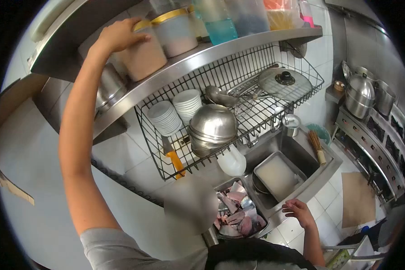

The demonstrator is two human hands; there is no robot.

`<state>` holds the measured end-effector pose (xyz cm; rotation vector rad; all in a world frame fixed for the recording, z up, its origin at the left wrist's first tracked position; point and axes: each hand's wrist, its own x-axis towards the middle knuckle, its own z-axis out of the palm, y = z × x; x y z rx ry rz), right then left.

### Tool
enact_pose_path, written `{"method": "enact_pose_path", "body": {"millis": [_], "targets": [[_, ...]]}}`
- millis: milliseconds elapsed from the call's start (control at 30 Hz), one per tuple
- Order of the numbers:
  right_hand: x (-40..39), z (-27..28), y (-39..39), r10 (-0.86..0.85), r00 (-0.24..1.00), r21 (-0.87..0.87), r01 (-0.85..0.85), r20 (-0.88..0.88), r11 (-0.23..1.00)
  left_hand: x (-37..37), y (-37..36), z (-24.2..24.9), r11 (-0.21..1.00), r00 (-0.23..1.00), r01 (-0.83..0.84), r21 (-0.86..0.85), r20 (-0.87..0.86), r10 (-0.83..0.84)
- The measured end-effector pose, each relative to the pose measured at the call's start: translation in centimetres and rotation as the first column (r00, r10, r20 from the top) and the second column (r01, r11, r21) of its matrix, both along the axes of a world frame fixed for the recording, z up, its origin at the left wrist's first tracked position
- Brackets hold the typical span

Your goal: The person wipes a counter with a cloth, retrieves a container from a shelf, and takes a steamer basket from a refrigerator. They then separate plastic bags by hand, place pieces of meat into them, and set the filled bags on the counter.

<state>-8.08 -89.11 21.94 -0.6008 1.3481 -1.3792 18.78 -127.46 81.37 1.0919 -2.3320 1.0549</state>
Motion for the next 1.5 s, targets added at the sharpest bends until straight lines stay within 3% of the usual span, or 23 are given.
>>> {"method": "enact_pose_path", "body": {"millis": [33, 167, 233, 300, 333, 367, 400, 433, 500, 533, 600, 800, 967, 1067, 1200, 1267, 1300, 1333, 1367, 1400, 1467, 1500], "targets": [[0.0, -0.3, 0.4, -0.012, 1.000, 0.010, 0.012, 0.009, 1.000, -0.1, -0.2, 0.0, 0.993, 0.993, -0.114, -0.019, -0.001, 0.114], [0.2, -0.4, 1.5, -0.058, 0.998, -0.019, 0.058, 0.012, 0.998, 0.7, -4.9, 0.0, 0.996, 0.997, -0.083, -0.039, -0.009, 0.082], [0.5, -0.5, 1.7, -0.091, 0.996, -0.049, 0.091, 0.004, 0.995, 1.7, -8.9, 0.9, 0.995, 0.996, 0.067, -0.080, 0.065, -0.062], [0.8, -0.8, 1.8, -0.063, 0.997, -0.067, 0.060, -0.035, 0.996, 1.5, -7.1, 2.1, 0.960, 0.993, -0.101, 0.261, 0.090, 0.080], [1.3, -1.0, 2.0, -0.082, 0.995, -0.087, 0.077, -0.060, 0.993, 2.9, -10.8, 2.3, 0.930, 0.998, 0.032, 0.367, -0.054, -0.013], [1.8, -1.1, 1.9, -0.071, 0.990, -0.064, 0.063, -0.123, 0.996, 1.2, -7.2, 2.1, 0.890, 0.988, -0.150, 0.430, 0.035, 0.149], [2.4, -2.9, 1.4, -0.093, 0.982, -0.182, 0.062, -0.167, 0.981, 4.7, -19.8, 3.1, 0.943, 0.975, 0.203, 0.265, 0.034, -0.219], [3.3, -2.7, 1.5, -0.059, 0.980, -0.139, 0.032, -0.192, 0.990, 2.5, -15.6, 2.1, 0.906, 0.992, 0.124, 0.404, -0.049, -0.115], [6.2, -1.8, 2.2, -0.134, 0.976, -0.215, 0.095, -0.174, 0.972, 0.3, -16.7, 0.9, 0.867, 0.973, 0.214, 0.451, -0.022, -0.228], [7.6, -3.4, 2.4, -0.238, 0.921, -0.321, 0.135, -0.307, 0.937, -0.8, -16.2, 0.3, 0.860, 0.966, 0.239, 0.451, -0.018, -0.260], [11.2, -1.1, 6.4, -0.283, 0.929, -0.314, 0.203, -0.237, 0.927, -4.7, -11.8, -0.9, 0.854, 0.951, 0.272, 0.443, 0.010, -0.308], [23.8, -7.0, 22.9, -0.504, 0.840, -0.184, 0.474, -0.199, 0.861, -6.2, 6.3, -4.2, 0.749, 0.849, 0.490, 0.445, -0.050, -0.526], [35.1, -9.9, 38.9, -0.738, 0.626, 0.150, 0.779, -0.252, 0.609, -5.1, 19.4, -6.2, 0.472, 0.612, 0.719, 0.510, -0.141, -0.778], [38.9, -7.6, 44.9, -0.798, 0.505, 0.179, 0.863, -0.328, 0.473, -2.9, 27.2, -7.7, 0.277, 0.440, 0.786, 0.553, -0.185, -0.879], [39.7, -9.4, 51.8, -0.807, 0.347, 0.120, 0.936, -0.478, 0.331, 1.8, 38.3, -13.7, -0.005, 0.183, 0.801, 0.598, -0.254, -0.950], [40.0, -8.9, 54.9, -0.768, 0.288, 0.143, 0.957, -0.572, 0.253, 5.1, 42.9, -17.9, -0.012, 0.157, 0.685, 0.728, -0.163, -0.974], [40.1, -9.2, 57.0, -0.745, 0.260, 0.141, 0.965, -0.614, 0.220, 7.3, 46.0, -21.2, -0.284, 0.491, 0.456, 0.844, -0.504, -0.711], [40.5, -9.4, 59.3, -0.725, 0.206, 0.131, 0.979, -0.658, 0.159, 8.2, 47.0, -23.3, -0.120, 0.022, 0.467, 0.876, -0.147, -0.989], [40.9, -9.0, 61.6, -0.698, 0.152, 0.120, 0.988, -0.700, 0.094, 10.0, 51.7, -23.7, -0.083, 0.173, 0.074, 0.994, -0.094, -0.980], [41.0, -9.3, 64.4, -0.646, 0.104, 0.102, 0.994, -0.756, 0.041, 7.7, 54.3, -26.6, -0.048, -0.416, 0.112, 0.993, 0.003, -0.909], [41.6, -9.2, 70.1, -0.618, -0.019, 0.026, 0.998, -0.786, -0.064, 5.4, 60.2, -33.3, -0.019, -0.507, -0.144, 0.989, -0.090, -0.857], [41.6, -8.8, 73.2, -0.585, -0.068, -0.003, 0.994, -0.808, -0.112, 3.6, 63.3, -38.0, -0.082, -0.439, -0.309, 0.947, -0.219, -0.872]]}}
